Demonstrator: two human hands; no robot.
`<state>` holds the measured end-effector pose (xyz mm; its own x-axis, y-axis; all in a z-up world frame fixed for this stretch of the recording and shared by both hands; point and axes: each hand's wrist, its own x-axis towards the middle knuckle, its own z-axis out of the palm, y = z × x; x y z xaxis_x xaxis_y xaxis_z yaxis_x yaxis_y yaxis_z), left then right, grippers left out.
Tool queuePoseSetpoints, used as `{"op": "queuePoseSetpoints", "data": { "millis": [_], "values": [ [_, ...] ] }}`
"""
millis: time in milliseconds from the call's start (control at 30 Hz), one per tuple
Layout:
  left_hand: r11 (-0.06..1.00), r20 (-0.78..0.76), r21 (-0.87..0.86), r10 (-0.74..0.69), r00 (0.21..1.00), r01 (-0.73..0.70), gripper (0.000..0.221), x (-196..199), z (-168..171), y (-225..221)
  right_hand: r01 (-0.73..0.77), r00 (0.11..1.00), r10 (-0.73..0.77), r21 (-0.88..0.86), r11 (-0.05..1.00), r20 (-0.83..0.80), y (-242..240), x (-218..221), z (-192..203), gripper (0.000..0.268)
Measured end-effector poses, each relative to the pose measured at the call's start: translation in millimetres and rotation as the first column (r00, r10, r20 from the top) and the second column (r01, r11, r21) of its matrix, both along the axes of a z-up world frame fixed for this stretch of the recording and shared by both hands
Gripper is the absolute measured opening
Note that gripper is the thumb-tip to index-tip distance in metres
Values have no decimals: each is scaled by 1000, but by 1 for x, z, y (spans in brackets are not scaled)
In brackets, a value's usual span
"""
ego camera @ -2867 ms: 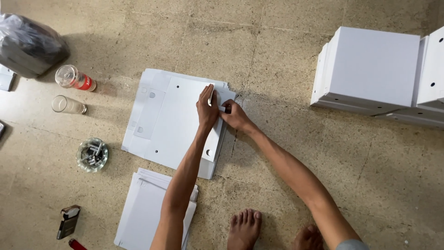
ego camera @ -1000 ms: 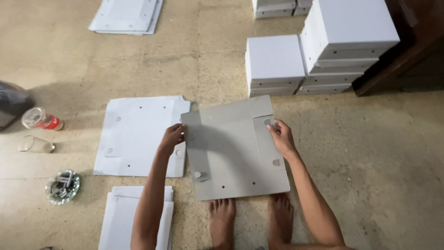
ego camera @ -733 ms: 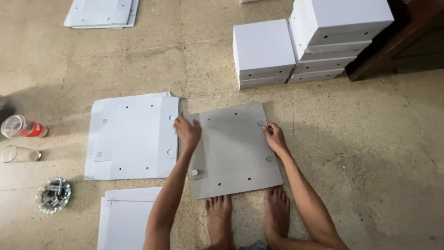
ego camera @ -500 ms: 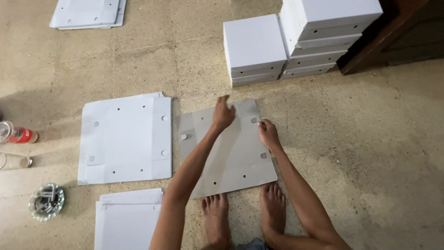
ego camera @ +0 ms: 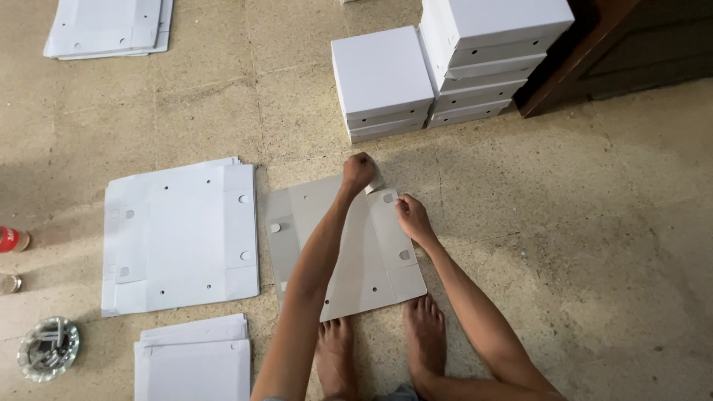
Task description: Assembling cardboard boxes from flat pre-cut sheets by folding along scored lines and tucking in flaps.
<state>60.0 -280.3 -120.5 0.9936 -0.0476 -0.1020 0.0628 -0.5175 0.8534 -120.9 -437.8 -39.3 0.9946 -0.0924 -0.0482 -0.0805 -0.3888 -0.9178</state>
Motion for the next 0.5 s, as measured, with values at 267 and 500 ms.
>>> {"op": "queuePoseSetpoints", "data": {
  "millis": [267,500],
  "values": [
    [991,204,-130,14,979,13,33,-98,116,8,39,996,-35,54,998,-78,-1,7,-18,27],
    [910,89,-387,199,976,-150,32,-162,136,13,59,990,-41,131,990,-135,5,13,-19,34]
  ]
}}
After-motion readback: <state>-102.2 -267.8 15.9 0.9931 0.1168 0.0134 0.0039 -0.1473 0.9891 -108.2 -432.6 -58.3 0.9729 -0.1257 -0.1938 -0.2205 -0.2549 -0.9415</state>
